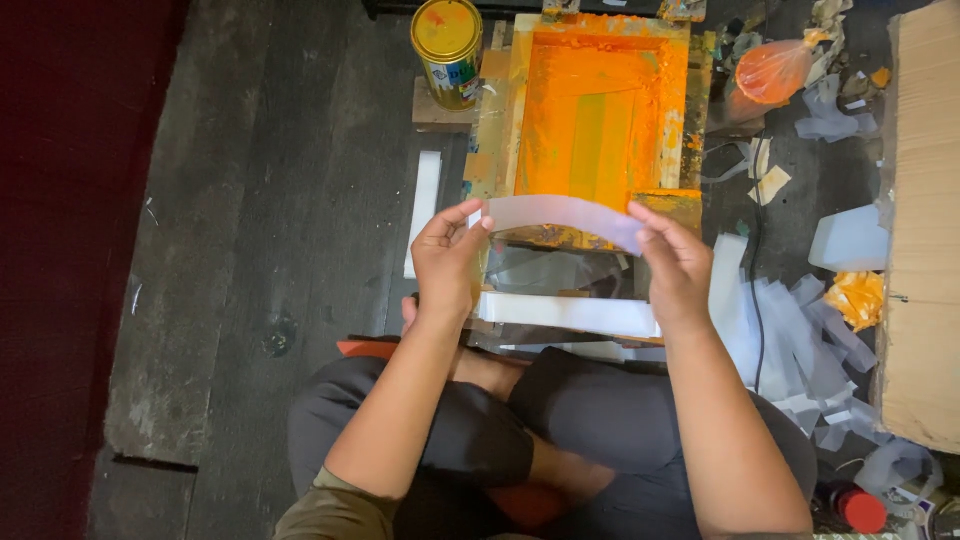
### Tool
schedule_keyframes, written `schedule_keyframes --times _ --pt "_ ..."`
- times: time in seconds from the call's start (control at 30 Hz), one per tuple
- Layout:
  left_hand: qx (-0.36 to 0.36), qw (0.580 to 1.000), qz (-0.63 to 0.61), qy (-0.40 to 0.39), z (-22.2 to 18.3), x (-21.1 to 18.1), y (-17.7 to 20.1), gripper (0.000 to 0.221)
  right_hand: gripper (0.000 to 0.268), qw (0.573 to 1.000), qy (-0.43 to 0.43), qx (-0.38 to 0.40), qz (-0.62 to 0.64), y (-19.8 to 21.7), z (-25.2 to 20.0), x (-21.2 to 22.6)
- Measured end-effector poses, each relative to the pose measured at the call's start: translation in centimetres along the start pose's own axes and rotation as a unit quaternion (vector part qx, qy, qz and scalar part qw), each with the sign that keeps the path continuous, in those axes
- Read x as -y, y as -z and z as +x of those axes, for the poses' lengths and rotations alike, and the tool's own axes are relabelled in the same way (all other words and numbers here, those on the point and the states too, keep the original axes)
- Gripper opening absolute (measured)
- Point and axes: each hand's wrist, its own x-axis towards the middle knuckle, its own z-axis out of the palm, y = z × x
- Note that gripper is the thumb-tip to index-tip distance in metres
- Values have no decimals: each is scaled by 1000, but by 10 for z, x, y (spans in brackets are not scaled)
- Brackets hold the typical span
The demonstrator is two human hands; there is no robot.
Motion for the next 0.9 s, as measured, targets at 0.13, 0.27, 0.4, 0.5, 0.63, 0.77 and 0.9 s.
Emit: schedule_keyframes --times 0.13,0.27,0.4,0.5,0.63,0.77,0.9 --pt "9 1000 -1 -5 -1 -3 2 29 33 999 7 -10 -48 -3 -2 5" --pt "10 1000 -15 -20 4 -1 7 29 33 999 3 -13 -52 -2 -2 11" --pt "92 986 -140 -14 -1 -1 8 58 30 999 -27 -22 27 2 -2 5" --pt "193 955 -214 73 -6 0 8 76 32 995 -53 -26 86 4 -1 -11" --pt "258 939 -209 92 -13 49 -1 69 29 994 -51 -9 96 -4 -8 -4" --pt "237 965 -65 86 -25 61 -5 59 33 994 -24 59 92 -19 -18 -1" --pt "194 979 33 61 -26 62 -4 54 42 987 -20 126 93 -28 -18 15"
